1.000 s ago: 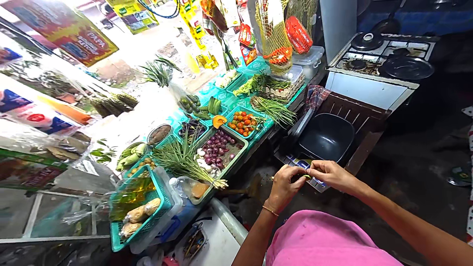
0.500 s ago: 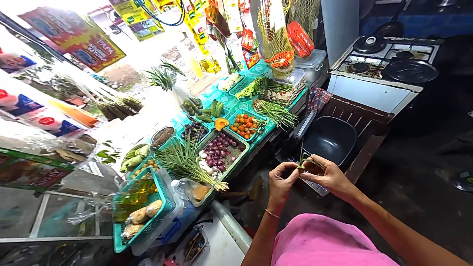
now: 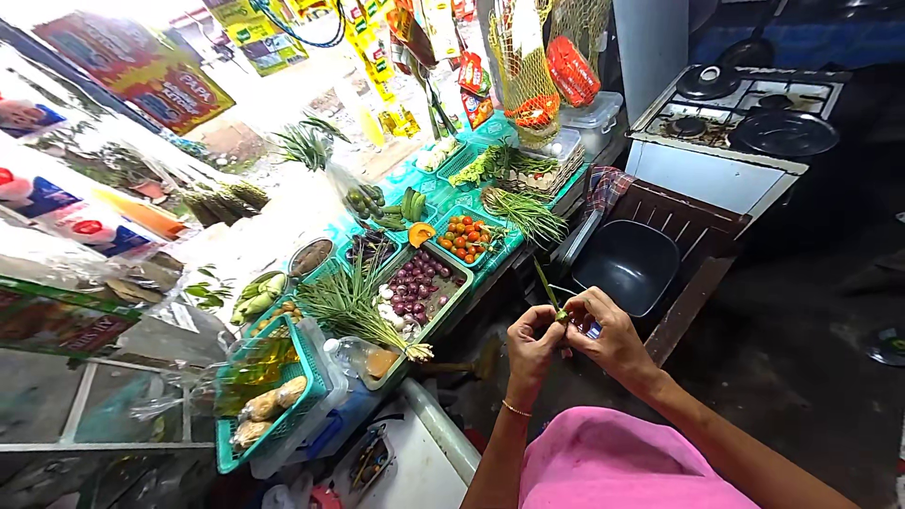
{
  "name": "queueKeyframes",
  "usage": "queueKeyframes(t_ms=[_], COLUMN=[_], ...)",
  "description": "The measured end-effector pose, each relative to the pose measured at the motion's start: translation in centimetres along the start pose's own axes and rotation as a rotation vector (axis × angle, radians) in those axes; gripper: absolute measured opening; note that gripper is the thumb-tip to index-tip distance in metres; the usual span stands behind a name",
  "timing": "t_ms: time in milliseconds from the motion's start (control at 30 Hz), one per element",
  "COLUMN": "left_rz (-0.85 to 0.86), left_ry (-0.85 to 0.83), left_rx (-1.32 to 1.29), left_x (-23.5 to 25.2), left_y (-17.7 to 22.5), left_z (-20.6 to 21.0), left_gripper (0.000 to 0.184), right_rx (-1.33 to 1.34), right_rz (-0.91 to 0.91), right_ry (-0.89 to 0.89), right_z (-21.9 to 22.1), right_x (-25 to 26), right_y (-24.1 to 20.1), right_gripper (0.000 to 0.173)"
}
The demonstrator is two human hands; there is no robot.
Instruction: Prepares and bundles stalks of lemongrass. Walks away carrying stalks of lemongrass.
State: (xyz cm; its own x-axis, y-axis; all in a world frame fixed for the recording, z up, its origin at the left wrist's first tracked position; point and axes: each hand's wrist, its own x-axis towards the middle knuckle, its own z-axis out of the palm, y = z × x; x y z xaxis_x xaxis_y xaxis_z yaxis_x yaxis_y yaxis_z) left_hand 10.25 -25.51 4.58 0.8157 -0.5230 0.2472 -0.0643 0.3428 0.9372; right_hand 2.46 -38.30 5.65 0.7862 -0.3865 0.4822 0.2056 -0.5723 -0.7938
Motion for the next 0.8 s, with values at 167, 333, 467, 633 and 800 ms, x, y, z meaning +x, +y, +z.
queueKeyframes(t_ms=[167,333,467,633,800], left_rz=[-0.079,-0.241,-0.242,-0.083,0.034], left_ry=[-0.072,0.083,0.250,0.228,0.260], left_rx=[-0.168,-0.219,-0.117,0.090,0.257], left_x=[-0.6,-1.9,-3.2,-4.5,-5.7], left_y=[-0.6,-2.0,-3.8,-5.3,-6.4], left_z=[0.2,2.6,5.1,7.1,8.0], left_gripper=[0.017,0.013,0.012,0.013,0.012], right_rx=[0.013,-0.071,-0.130,-0.238,-0.274], right_rz=[-0.021,-0.090,-0.104,-0.061,-0.060], right_ry=[-0.001,0.036,0.014,-0.017,-0.049], right_z=[-1.3,-2.3,-3.3,-4.9,-5.3], right_x=[-0.6,-2.3,-3.7,-4.8,-5.6], right_y=[0.4,1.9,3.5,4.5,4.7], right_gripper=[0.019,0.012,0.014,0.013,0.011])
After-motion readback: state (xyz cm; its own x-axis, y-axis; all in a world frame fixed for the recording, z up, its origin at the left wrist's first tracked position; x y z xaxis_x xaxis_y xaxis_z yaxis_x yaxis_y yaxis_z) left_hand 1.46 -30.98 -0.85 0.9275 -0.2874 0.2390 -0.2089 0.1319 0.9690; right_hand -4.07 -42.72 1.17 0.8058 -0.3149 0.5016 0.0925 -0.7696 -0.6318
